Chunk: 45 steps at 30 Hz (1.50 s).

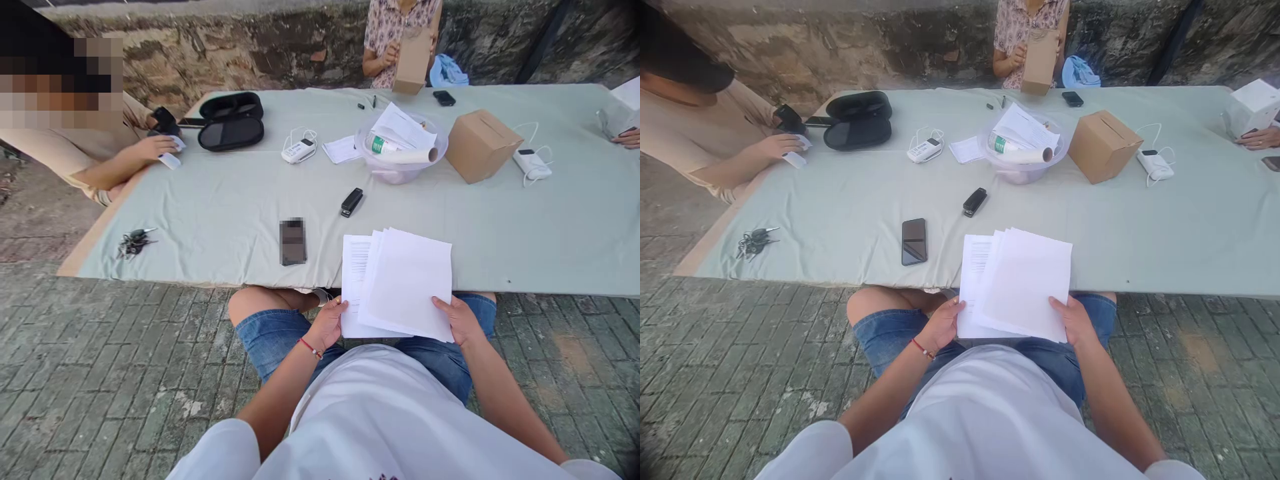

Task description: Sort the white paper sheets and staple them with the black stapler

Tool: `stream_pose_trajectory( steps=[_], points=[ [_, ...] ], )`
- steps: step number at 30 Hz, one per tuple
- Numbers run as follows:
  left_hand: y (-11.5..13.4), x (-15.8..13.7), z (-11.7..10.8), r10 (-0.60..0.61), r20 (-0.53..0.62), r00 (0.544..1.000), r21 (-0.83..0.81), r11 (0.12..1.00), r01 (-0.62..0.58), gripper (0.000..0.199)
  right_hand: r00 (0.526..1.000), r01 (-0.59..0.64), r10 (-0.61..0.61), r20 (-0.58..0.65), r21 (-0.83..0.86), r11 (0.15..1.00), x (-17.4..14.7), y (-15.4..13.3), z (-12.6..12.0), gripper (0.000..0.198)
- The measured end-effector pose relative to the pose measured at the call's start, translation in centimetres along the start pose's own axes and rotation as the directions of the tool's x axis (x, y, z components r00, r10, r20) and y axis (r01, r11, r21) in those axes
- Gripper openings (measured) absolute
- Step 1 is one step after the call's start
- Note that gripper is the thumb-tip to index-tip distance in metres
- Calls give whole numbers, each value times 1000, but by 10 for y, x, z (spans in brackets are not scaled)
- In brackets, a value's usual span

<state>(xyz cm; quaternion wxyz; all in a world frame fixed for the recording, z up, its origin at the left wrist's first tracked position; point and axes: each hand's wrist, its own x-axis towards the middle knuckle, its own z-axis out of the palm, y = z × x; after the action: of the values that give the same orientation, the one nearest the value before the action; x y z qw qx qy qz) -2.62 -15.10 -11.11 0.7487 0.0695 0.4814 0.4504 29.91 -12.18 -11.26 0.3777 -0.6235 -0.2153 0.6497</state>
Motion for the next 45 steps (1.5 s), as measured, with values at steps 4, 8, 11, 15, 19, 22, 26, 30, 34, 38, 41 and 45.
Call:
stream_pose_trajectory(
  steps=[4,8,11,15,19,22,26,30,34,38,41,45],
  points=[
    [-2,3,0,42,-95,995,26,999,-39,23,989,61,-44,142,-119,991,-1,0,32,47],
    [1,3,1,15,-138,990,-37,999,-21,24,973,227,-228,33,-321,920,8,0,45,47],
    [5,-3,3,-20,-92,996,-97,995,11,26,954,276,-300,4,-403,873,13,0,44,45],
    [3,-9,6,-27,43,999,-48,998,29,32,948,297,-318,13,-400,867,14,3,42,42],
    [-2,-4,7,-19,35,999,13,1000,18,41,955,277,-296,10,-383,881,14,8,40,41],
    [-3,1,7,-2,18,1000,21,1000,1,42,947,268,-319,-50,-427,863,17,7,31,43],
    [-1,2,5,7,52,999,12,1000,-7,47,919,286,-374,-125,-442,850,20,-1,12,46],
    [2,1,5,-22,33,999,-24,999,22,41,937,284,-337,-88,-370,885,21,-9,1,45],
    [1,2,7,-44,0,999,-61,997,44,34,963,262,-270,26,-345,901,18,-12,11,43],
    [-3,3,6,-23,15,1000,-13,1000,23,34,958,282,-277,71,-400,872,19,-11,29,41],
    [-4,4,4,3,-12,1000,8,1000,-3,38,935,306,-353,-2,-497,812,24,-11,32,39],
    [-3,4,-1,-8,-40,999,-2,1000,7,42,919,294,-381,-97,-476,829,28,-14,19,40]
  ],
)
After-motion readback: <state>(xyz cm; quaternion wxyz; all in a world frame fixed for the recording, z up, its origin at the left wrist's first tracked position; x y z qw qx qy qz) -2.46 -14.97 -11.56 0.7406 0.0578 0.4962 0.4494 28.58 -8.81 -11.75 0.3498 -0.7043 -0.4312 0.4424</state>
